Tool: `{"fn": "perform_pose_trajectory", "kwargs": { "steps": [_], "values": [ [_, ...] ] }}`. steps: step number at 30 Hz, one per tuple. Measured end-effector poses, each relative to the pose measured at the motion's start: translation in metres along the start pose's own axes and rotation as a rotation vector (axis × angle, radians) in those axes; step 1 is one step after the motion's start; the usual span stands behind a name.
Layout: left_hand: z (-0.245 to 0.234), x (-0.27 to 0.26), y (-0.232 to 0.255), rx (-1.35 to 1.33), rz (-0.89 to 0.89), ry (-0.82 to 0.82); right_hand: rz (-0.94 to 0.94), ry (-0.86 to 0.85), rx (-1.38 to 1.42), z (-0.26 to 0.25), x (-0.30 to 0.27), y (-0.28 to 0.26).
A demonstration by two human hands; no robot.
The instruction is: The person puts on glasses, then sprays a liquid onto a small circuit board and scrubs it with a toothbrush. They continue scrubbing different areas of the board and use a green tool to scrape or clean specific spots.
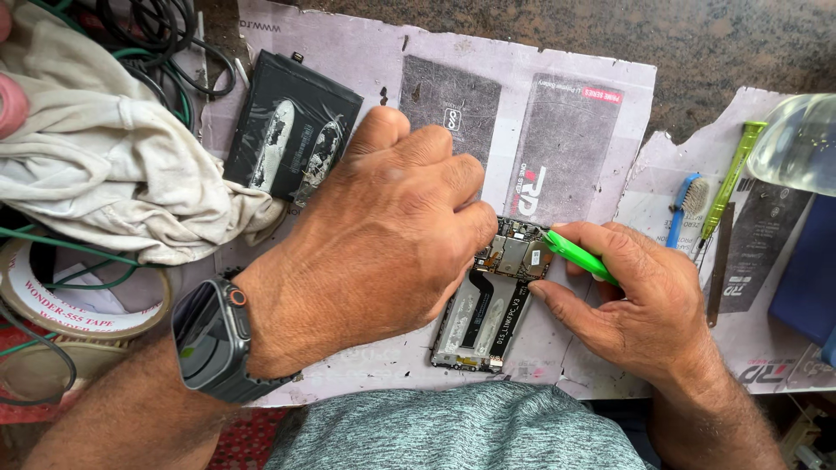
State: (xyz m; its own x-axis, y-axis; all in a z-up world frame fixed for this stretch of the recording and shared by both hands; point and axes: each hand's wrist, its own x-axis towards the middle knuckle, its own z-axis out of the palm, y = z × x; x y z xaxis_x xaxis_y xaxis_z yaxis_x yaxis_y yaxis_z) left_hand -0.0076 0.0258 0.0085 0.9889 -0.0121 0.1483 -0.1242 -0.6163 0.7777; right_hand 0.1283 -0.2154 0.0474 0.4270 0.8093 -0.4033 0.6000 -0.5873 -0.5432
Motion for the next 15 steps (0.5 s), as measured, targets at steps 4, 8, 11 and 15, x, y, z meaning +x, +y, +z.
{"fn": "perform_pose_trajectory", "kwargs": {
  "steps": [4, 8, 11, 15],
  "values": [
    [0.005, 0.0008, 0.0004, 0.038, -0.011, -0.028, -0.025, 0.014, 0.007, 0.0011, -0.0009, 0.0023],
    [0.007, 0.0003, 0.0002, 0.035, -0.015, -0.033, -0.031, 0.016, 0.007, 0.0012, -0.0007, 0.0034],
    [0.0068, 0.0001, 0.0003, 0.032, -0.013, -0.034, -0.025, 0.018, 0.01, 0.0005, -0.0003, 0.0029],
    [0.0067, 0.0005, 0.0001, 0.05, -0.014, -0.023, -0.016, 0.019, 0.013, 0.0006, -0.0004, 0.0015]
  ]
}}
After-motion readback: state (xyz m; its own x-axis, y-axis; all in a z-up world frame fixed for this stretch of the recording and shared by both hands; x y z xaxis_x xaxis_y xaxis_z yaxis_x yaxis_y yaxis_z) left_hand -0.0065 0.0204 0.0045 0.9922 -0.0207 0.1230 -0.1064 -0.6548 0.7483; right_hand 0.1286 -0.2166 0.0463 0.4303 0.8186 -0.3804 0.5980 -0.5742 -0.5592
